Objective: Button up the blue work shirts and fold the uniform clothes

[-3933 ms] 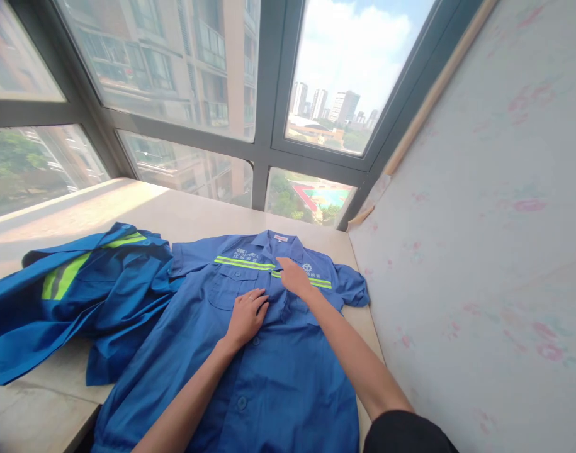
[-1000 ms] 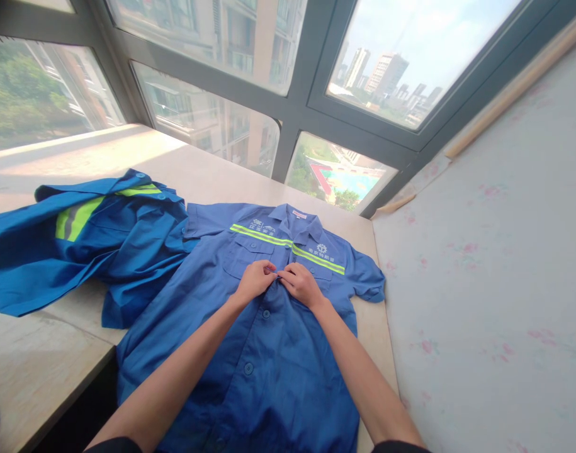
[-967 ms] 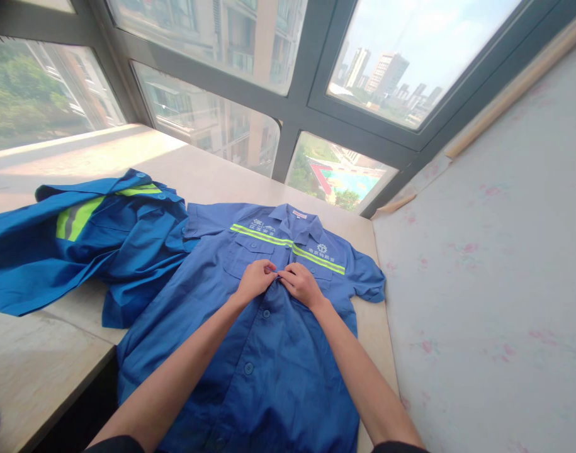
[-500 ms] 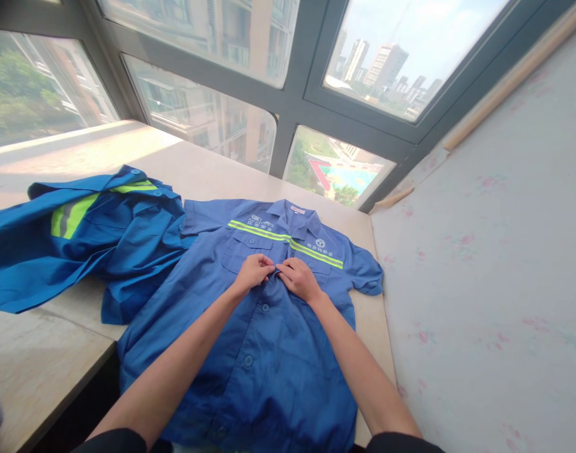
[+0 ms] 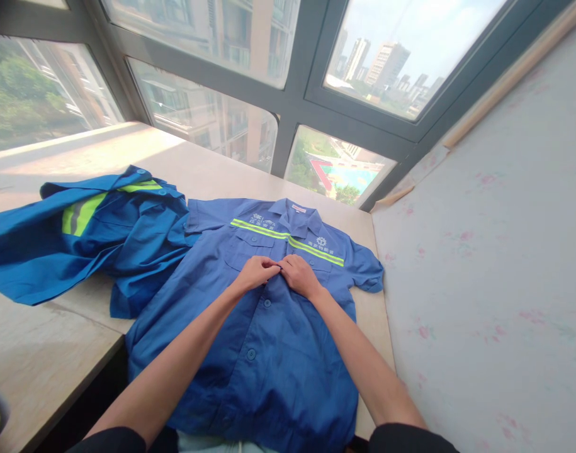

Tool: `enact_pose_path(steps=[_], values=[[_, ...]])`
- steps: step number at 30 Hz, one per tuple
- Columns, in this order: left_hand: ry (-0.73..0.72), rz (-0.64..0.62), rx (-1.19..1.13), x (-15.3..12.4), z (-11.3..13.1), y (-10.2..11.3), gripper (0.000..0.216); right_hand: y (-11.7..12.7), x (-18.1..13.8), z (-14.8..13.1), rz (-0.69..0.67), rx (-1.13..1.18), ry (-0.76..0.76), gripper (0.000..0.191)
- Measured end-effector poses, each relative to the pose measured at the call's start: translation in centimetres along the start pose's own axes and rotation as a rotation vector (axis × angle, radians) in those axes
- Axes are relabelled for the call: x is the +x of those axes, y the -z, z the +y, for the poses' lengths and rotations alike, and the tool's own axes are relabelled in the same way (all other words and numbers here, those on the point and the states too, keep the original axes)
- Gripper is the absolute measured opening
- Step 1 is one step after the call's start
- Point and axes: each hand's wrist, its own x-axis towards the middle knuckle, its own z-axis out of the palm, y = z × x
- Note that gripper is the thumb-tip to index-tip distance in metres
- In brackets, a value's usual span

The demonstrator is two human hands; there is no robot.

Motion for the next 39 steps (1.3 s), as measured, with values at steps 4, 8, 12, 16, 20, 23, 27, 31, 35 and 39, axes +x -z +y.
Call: enact_pose_path(steps=[4, 8, 12, 16, 20, 23, 27, 31, 35, 39], values=[[-0.115, 0.062, 0.182, -0.6, 0.1, -0.3, 0.022, 0.0, 0.1, 0.0, 0.013, -0.006, -0.002, 0.029], [-0.109, 0.102, 0.227, -0.7, -0.2, -0.7, 0.030, -0.1, 0.1, 0.1, 0.021, 0.029, -0.014, 0.024], [-0.108, 0.146, 0.283, -0.7, -0.3, -1.3, 0.031, -0.3, 0.1, 0.3, 0.032, 0.064, -0.027, 0.023], [-0.072, 0.195, 0.354, -0.9, -0.2, -1.9, 0.031, -0.7, -0.1, 0.6, 0.064, 0.087, -0.014, 0.023], [-0.047, 0.193, 0.406, -1.2, 0.2, -2.0, 0.032, -1.1, -0.1, 0.9, 0.122, 0.101, 0.018, 0.024], [-0.035, 0.186, 0.422, -1.4, 0.4, -1.9, 0.033, -1.2, -0.2, 1.0, 0.145, 0.122, 0.029, 0.026], [-0.049, 0.199, 0.431, -1.5, 0.4, -2.0, 0.033, -1.0, -0.1, 0.9, 0.144, 0.118, 0.026, 0.027], [-0.063, 0.195, 0.467, -1.5, 0.5, -2.0, 0.033, -0.9, 0.0, 0.7, 0.140, 0.083, 0.040, 0.025], [-0.073, 0.174, 0.520, -1.6, 1.0, -1.8, 0.027, -0.9, 0.0, 0.7, 0.141, 0.080, 0.029, 0.024], [-0.058, 0.169, 0.533, -1.8, 1.2, -1.7, 0.026, -1.0, 0.0, 0.8, 0.141, 0.093, 0.029, 0.024]])
